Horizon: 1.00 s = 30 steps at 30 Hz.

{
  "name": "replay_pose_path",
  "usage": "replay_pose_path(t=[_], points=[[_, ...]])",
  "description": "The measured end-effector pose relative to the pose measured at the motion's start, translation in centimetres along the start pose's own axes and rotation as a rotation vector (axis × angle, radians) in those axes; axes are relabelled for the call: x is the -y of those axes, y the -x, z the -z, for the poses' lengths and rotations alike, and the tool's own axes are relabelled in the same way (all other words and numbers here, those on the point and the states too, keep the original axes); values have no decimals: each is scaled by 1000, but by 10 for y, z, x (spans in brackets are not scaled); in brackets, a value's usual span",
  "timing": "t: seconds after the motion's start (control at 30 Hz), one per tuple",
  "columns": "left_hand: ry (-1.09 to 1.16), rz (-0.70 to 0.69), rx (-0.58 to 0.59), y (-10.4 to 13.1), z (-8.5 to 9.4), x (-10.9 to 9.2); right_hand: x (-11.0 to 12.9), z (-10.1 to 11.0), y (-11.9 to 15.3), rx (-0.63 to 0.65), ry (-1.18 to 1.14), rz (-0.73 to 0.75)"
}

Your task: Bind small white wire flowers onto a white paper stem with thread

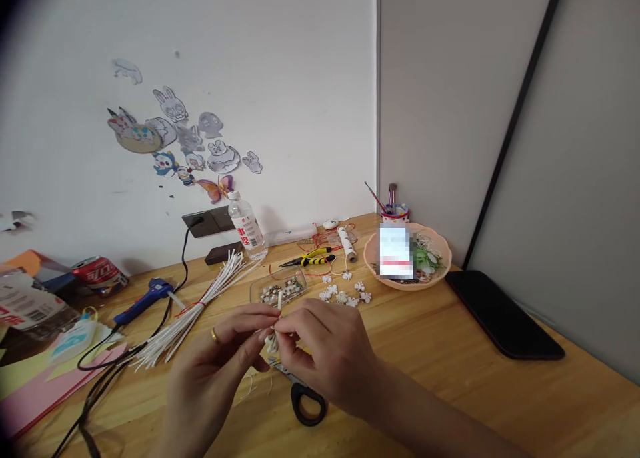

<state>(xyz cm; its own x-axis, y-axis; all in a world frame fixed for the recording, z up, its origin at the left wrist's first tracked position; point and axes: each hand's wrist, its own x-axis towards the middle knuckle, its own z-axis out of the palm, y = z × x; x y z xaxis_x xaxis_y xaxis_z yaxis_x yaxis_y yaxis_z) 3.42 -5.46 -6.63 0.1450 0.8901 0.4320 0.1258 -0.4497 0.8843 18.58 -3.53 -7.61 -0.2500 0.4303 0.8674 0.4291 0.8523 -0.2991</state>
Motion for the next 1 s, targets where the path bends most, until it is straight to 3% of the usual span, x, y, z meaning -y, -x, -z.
replay_pose_path(t=[0.23,0.37,0.53,0.73,0.87,1.0], points=[[-260,-349,-6,3,6,-1,4,8,-5,51,20,84],[-495,-557,90,3,17,-3,9,14,-6,35,8,130],[-778,-755,200,8,37,-3,15,21,-10,-42,-55,80],[-963,-813,234,19,46,0,15,21,-10,50,-63,144],[-937,-774,270,19,45,2,14,20,-8,102,-36,156],[-895,-734,283,17,42,2,10,21,-8,67,22,150]])
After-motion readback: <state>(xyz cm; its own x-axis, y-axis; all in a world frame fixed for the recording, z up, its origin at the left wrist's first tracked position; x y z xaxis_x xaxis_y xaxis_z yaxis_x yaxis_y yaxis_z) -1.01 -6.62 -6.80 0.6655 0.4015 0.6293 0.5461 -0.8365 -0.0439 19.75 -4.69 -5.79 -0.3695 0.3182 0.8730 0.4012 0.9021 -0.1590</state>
